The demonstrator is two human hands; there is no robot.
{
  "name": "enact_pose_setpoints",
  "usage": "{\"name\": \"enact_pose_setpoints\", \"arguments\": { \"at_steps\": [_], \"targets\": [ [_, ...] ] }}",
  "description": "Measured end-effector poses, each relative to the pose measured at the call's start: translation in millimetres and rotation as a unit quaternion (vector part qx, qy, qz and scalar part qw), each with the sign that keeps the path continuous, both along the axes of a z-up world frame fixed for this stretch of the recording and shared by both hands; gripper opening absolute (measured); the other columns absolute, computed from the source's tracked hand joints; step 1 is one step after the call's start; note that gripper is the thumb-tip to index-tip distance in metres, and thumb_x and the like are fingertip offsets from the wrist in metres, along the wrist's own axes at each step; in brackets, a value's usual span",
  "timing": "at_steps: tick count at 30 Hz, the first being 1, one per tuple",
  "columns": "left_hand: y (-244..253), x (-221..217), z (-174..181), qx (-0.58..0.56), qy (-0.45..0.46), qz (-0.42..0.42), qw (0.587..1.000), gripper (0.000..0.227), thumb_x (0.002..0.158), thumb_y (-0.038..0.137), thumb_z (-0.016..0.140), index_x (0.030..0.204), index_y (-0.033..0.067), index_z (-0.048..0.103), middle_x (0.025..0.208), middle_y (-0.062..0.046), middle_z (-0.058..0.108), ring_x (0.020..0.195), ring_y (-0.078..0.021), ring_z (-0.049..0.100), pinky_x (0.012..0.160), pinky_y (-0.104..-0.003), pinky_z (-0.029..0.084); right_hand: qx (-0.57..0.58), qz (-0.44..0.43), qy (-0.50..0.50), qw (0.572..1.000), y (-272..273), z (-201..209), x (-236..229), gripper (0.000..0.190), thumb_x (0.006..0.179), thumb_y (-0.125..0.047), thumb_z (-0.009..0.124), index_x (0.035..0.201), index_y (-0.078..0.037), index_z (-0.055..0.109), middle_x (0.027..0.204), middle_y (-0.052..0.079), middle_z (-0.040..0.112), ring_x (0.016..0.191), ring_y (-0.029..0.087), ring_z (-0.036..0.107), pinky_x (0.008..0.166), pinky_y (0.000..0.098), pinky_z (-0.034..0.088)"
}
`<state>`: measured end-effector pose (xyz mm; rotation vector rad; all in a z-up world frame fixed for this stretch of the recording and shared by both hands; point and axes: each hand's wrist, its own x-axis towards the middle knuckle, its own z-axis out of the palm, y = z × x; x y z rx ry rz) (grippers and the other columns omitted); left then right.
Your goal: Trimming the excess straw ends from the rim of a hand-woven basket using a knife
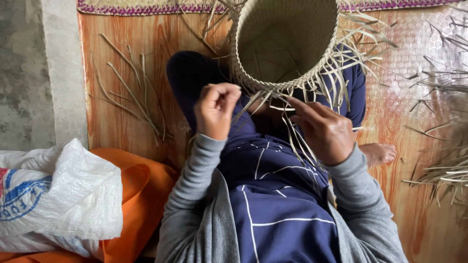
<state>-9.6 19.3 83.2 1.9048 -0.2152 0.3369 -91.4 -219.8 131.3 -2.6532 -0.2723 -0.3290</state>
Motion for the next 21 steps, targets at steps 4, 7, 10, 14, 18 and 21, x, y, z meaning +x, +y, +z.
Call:
{"name": "enact_pose_setpoints", "arguments": {
  "at_steps": [4, 7, 10, 14, 18, 21],
  "targets": [
    [24, 8, 49, -0.077, 0.003, -0.022, 0.997, 0.015, 0.098, 0.012, 0.072, 0.112, 0.011, 0.076, 0.09, -0.007, 0.07, 0.075, -0.0137, 0.066, 0.071, -0.031, 0.059, 0.203, -0.024, 0.007, 0.979, -9, -11, -11, 0.042, 0.094, -0.006, 0.079, 0.135, -0.009, 0.071, 0.086, 0.011, 0.067, 0.063, 0.026, 0.061, 0.058, 0.0357, 0.051],
    [17, -7, 83, -0.2, 0.038, -0.053, 0.978, 0.008, 0.097, 0.009, 0.07, 0.099, 0.0009, 0.073, 0.085, -0.009, 0.068, 0.057, -0.0123, 0.061, 0.054, -0.025, 0.058, 0.33, -0.051, 0.024, 0.942, 0, -19, -11, 0.057, 0.068, -0.014, 0.097, 0.12, -0.009, 0.075, 0.08, 0.006, 0.068, 0.06, 0.017, 0.058, 0.06, 0.0318, 0.051],
    [-10, -29, 102, -0.211, 0.072, -0.16, 0.962, 0.003, 0.093, 0.004, 0.072, 0.092, 0.0029, 0.074, 0.073, -0.009, 0.071, 0.057, -0.0148, 0.068, 0.055, -0.029, 0.061, 0.506, -0.004, 0.081, 0.858, 28, 5, -6, 0.041, 0.067, -0.006, 0.093, 0.103, 0.004, 0.076, 0.076, 0.015, 0.069, 0.06, 0.016, 0.066, 0.057, 0.0302, 0.057],
    [-15, -34, 93, -0.17, 0.05, -0.176, 0.968, 0.007, 0.09, 0.005, 0.076, 0.086, 0.0117, 0.077, 0.076, -0.006, 0.074, 0.064, -0.0169, 0.071, 0.061, -0.03, 0.058, 0.64, 0.049, 0.128, 0.756, 48, 0, -11, 0.024, 0.068, 0.01, 0.086, 0.066, 0.007, 0.062, 0.047, 0.015, 0.062, 0.035, 0.018, 0.063, 0.038, 0.0276, 0.053],
    [37, -7, 100, -0.225, 0.087, -0.09, 0.966, 0.011, 0.096, 0.013, 0.069, 0.09, 0.0041, 0.07, 0.057, -0.008, 0.061, 0.048, -0.0131, 0.058, 0.056, -0.025, 0.053, 0.62, 0.04, 0.152, 0.769, 27, -18, -20, 0.018, 0.067, 0.007, 0.087, 0.071, 0.01, 0.069, 0.051, 0.015, 0.061, 0.039, 0.014, 0.06, 0.037, 0.026, 0.05],
    [95, 26, 77, -0.266, 0.053, 0.013, 0.962, 0.009, 0.099, 0.01, 0.069, 0.092, 0.0038, 0.066, 0.072, -0.011, 0.064, 0.047, -0.018, 0.063, 0.049, -0.025, 0.055, 0.511, -0.001, 0.181, 0.84, 5, -30, -41, 0.026, 0.064, 0.003, 0.091, 0.079, 0.006, 0.07, 0.069, 0.018, 0.073, 0.067, 0.021, 0.076, 0.065, 0.034, 0.061]
  ]
}}
